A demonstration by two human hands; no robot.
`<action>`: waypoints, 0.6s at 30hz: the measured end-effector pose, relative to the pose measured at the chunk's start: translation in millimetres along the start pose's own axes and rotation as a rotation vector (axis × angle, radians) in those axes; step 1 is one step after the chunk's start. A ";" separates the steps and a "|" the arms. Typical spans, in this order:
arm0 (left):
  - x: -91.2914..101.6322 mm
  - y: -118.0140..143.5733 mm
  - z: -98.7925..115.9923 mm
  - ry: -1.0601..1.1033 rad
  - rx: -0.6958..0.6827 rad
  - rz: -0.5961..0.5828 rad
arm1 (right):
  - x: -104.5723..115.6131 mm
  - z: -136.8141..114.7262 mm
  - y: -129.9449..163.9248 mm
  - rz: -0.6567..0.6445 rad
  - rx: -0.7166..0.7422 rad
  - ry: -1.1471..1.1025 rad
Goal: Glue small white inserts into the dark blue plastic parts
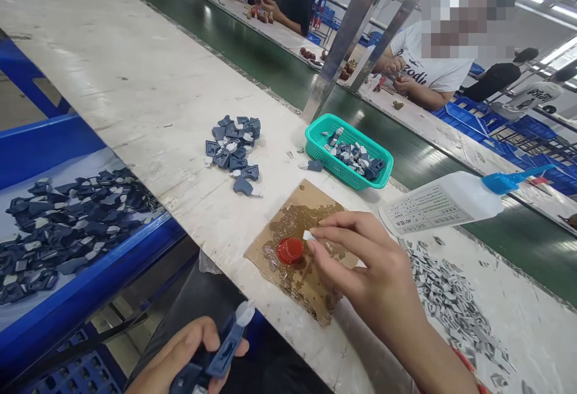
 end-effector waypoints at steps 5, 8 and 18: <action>1.2 -5.6 -8.3 0.131 -0.047 -0.049 | -1.9 -0.4 8.9 0.004 -0.038 -0.006; -2.0 -4.9 -9.4 0.119 -0.050 -0.022 | -0.1 1.7 13.3 0.084 -0.068 0.020; -12.2 -3.6 -6.9 -0.008 -0.112 0.222 | -6.3 -32.4 47.3 0.062 -0.194 -0.215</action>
Point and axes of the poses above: each hand's wrist, its own y-axis away from the middle knuckle, its own x-axis out of the back of the hand, z = x × y, the point moved 3 cm from there along -y, towards the middle knuckle, and after that the axes turned 2 degrees about -y, right-handed, at the moved point
